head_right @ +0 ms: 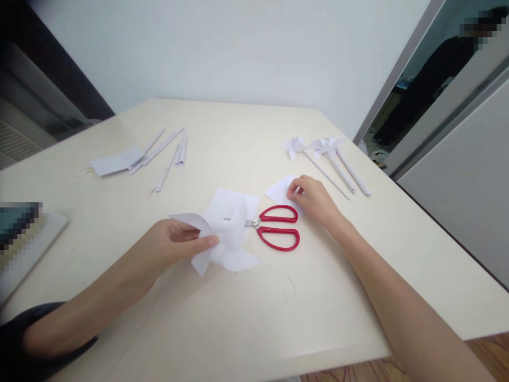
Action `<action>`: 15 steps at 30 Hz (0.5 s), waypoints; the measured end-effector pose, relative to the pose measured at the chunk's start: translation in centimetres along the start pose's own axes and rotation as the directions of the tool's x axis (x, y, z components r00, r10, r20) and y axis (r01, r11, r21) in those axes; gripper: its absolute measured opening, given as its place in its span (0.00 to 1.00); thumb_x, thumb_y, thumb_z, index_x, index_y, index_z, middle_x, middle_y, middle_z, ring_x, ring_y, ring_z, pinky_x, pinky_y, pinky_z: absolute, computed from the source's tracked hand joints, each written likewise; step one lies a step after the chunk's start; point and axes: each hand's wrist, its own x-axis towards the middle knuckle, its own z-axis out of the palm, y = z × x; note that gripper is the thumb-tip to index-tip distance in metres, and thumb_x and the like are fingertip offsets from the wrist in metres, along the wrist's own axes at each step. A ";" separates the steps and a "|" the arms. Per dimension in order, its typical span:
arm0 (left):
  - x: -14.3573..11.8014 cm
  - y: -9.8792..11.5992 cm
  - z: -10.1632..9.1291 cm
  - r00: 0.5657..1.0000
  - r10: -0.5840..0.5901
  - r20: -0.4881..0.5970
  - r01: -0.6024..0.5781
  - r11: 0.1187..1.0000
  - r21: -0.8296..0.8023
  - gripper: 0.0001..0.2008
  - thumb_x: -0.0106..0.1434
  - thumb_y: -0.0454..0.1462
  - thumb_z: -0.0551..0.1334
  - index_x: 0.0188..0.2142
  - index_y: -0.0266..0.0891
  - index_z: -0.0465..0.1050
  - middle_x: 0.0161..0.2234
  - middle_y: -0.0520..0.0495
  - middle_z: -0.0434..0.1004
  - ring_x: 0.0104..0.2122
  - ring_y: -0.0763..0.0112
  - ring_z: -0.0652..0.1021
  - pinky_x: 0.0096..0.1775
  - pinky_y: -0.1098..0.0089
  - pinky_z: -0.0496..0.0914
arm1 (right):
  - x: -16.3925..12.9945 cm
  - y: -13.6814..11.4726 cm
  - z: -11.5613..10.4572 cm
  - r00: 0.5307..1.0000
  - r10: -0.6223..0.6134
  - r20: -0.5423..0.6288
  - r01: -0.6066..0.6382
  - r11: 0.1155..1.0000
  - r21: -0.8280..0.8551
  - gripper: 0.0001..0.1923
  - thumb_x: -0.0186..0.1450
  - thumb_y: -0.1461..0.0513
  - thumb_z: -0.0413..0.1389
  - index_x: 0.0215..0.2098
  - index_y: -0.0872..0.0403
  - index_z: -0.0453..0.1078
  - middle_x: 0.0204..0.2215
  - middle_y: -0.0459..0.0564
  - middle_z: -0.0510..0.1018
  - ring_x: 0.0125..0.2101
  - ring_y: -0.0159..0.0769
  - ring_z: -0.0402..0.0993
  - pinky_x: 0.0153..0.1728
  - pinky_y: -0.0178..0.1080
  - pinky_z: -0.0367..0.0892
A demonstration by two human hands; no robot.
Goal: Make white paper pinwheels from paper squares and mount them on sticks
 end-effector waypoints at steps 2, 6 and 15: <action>0.1 -0.1 -0.2 1.000 0.000 0.000 0.000 1.000 0.006 0.09 0.53 0.38 0.66 0.36 0.43 0.80 0.37 0.50 0.83 0.42 0.60 0.79 0.42 0.69 0.70 | -0.5 -1.4 -0.5 1.000 -0.010 -0.010 0.010 1.000 0.025 0.06 0.60 0.67 0.53 0.28 0.54 0.71 0.28 0.48 0.75 0.31 0.36 0.71 0.34 0.39 0.64; 0.3 -0.4 -0.3 0.999 0.014 0.044 -0.014 1.000 -0.003 0.09 0.54 0.38 0.66 0.36 0.43 0.80 0.37 0.51 0.83 0.40 0.62 0.80 0.42 0.70 0.70 | -2.4 -5.7 -1.6 0.993 -0.110 0.032 0.100 0.969 0.227 0.04 0.63 0.63 0.54 0.31 0.52 0.70 0.29 0.44 0.75 0.31 0.31 0.71 0.32 0.34 0.66; 0.8 -1.1 0.3 0.991 0.025 0.128 -0.015 0.997 -0.076 0.08 0.53 0.34 0.65 0.34 0.43 0.81 0.33 0.51 0.84 0.35 0.63 0.81 0.37 0.70 0.71 | -5.7 -10.5 -0.2 0.890 -0.398 0.223 0.339 0.904 0.260 0.13 0.65 0.70 0.51 0.44 0.50 0.69 0.35 0.42 0.75 0.35 0.26 0.70 0.33 0.30 0.65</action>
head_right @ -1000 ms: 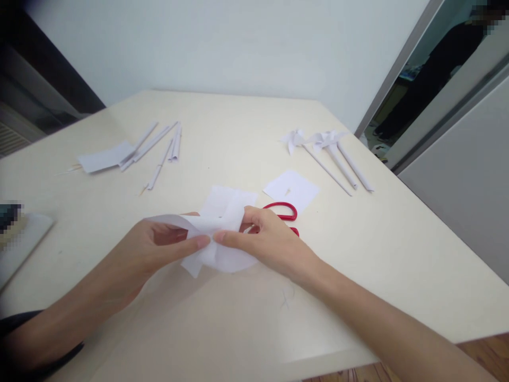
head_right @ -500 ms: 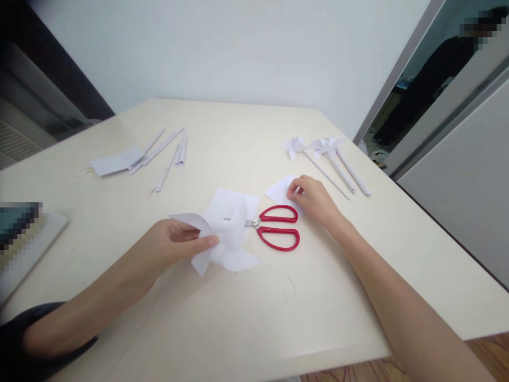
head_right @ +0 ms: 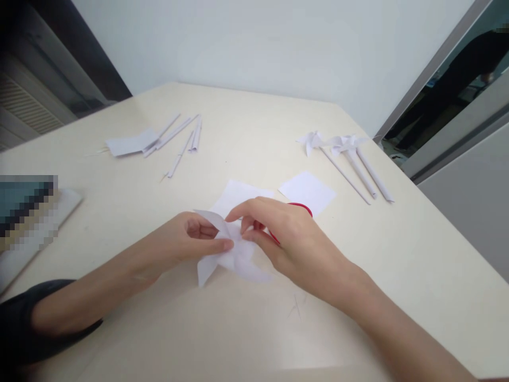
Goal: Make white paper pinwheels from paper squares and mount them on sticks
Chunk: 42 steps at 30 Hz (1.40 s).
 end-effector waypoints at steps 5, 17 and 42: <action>0.1 0.0 -0.1 0.999 0.013 0.031 -0.013 1.000 -0.002 0.09 0.52 0.32 0.64 0.33 0.43 0.81 0.32 0.52 0.83 0.33 0.65 0.81 0.35 0.71 0.71 | -0.4 0.0 0.7 0.998 -0.043 0.036 0.046 0.995 -0.087 0.18 0.64 0.72 0.49 0.48 0.48 0.61 0.39 0.41 0.75 0.39 0.27 0.70 0.37 0.31 0.65; -0.1 0.4 0.0 0.998 0.000 0.064 0.000 1.000 0.003 0.07 0.53 0.32 0.63 0.22 0.42 0.78 0.25 0.55 0.80 0.30 0.71 0.79 0.29 0.77 0.69 | -0.7 -0.4 1.3 0.971 -0.226 0.078 0.239 0.908 -0.343 0.14 0.63 0.74 0.49 0.44 0.54 0.63 0.36 0.46 0.74 0.36 0.32 0.69 0.34 0.35 0.61; -0.2 0.6 -0.2 0.998 0.044 0.050 -0.048 0.996 0.075 0.04 0.50 0.34 0.62 0.21 0.42 0.75 0.24 0.55 0.77 0.29 0.69 0.76 0.28 0.73 0.67 | -0.5 -1.2 2.1 0.925 -0.360 0.124 0.368 0.759 -0.537 0.10 0.63 0.75 0.47 0.39 0.59 0.64 0.28 0.49 0.69 0.29 0.35 0.62 0.27 0.38 0.58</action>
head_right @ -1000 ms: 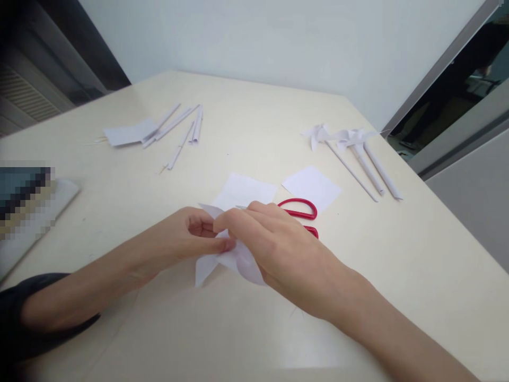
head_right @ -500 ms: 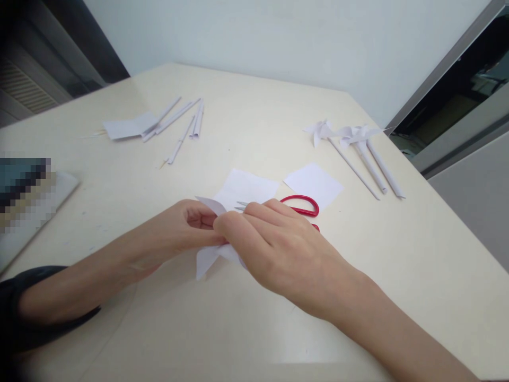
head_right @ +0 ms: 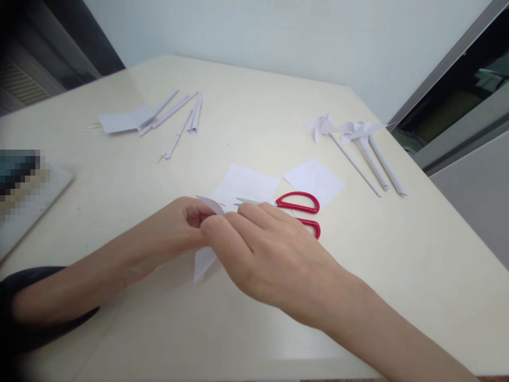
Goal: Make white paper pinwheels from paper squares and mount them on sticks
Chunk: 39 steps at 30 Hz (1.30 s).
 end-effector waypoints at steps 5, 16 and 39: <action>0.5 -0.7 0.0 0.999 -0.015 -0.032 0.016 0.999 0.036 0.02 0.46 0.34 0.63 0.20 0.40 0.74 0.21 0.54 0.73 0.25 0.69 0.73 0.25 0.73 0.63 | 0.6 -0.4 -0.5 1.000 -0.021 0.005 0.022 0.998 -0.053 0.13 0.63 0.76 0.43 0.30 0.57 0.65 0.23 0.49 0.67 0.26 0.34 0.61 0.25 0.38 0.58; -0.3 0.1 0.3 0.996 -0.082 -0.026 0.081 0.996 -0.036 0.06 0.47 0.31 0.63 0.16 0.39 0.72 0.19 0.58 0.75 0.24 0.72 0.74 0.25 0.75 0.63 | 0.8 -0.7 0.1 0.999 -0.038 0.034 0.040 0.997 -0.061 0.12 0.64 0.75 0.44 0.33 0.57 0.64 0.25 0.49 0.68 0.27 0.35 0.60 0.27 0.39 0.58; -0.4 0.4 0.1 0.998 -0.006 -0.065 0.005 1.000 -0.017 0.04 0.52 0.35 0.63 0.26 0.42 0.78 0.28 0.53 0.81 0.32 0.64 0.80 0.33 0.72 0.70 | 0.0 1.0 0.3 0.989 0.146 -0.036 -0.144 0.989 0.045 0.11 0.63 0.74 0.52 0.31 0.53 0.68 0.29 0.46 0.68 0.32 0.33 0.59 0.34 0.40 0.51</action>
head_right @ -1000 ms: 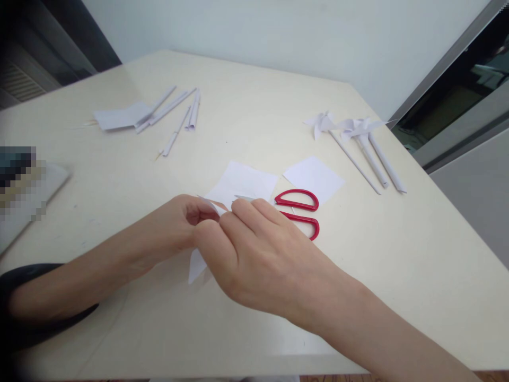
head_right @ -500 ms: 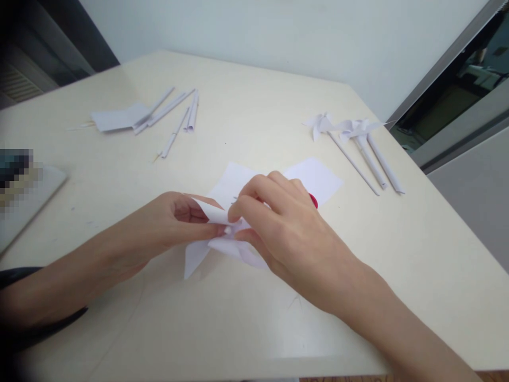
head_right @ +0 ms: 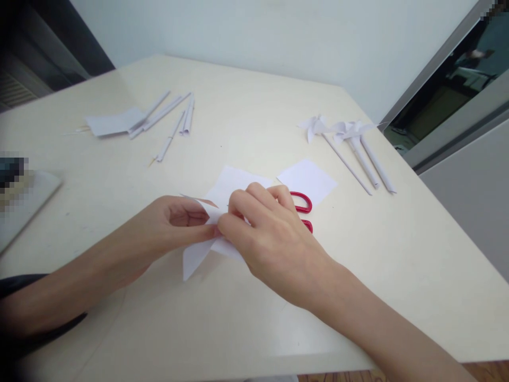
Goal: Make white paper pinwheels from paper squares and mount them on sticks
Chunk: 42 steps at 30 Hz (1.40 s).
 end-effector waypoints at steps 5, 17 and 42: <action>0.0 0.0 -0.7 0.994 0.102 0.030 -0.098 0.988 -0.117 0.13 0.59 0.41 0.56 0.28 0.41 0.78 0.33 0.48 0.81 0.35 0.63 0.78 0.39 0.67 0.70 | 0.0 0.9 -0.8 0.986 0.131 -0.105 -0.120 0.987 0.106 0.06 0.64 0.68 0.54 0.33 0.53 0.71 0.30 0.46 0.69 0.33 0.33 0.63 0.35 0.39 0.55; 0.0 0.0 -0.7 0.999 0.038 0.018 -0.039 0.999 0.032 0.06 0.52 0.38 0.64 0.32 0.43 0.77 0.35 0.52 0.80 0.34 0.64 0.77 0.32 0.74 0.67 | 0.3 1.7 -0.6 0.946 0.323 0.021 -0.274 0.764 0.584 0.03 0.63 0.65 0.57 0.32 0.52 0.73 0.31 0.45 0.68 0.34 0.30 0.67 0.32 0.33 0.63; 3.6 -0.1 -8.2 0.858 0.373 -0.354 -0.026 0.719 0.694 0.14 0.60 0.45 0.58 0.41 0.41 0.72 0.42 0.46 0.77 0.40 0.61 0.77 0.41 0.66 0.70 | 0.0 4.4 1.6 0.780 0.521 0.346 -0.464 0.111 0.879 0.06 0.61 0.58 0.54 0.30 0.53 0.68 0.28 0.44 0.72 0.28 0.29 0.67 0.30 0.33 0.61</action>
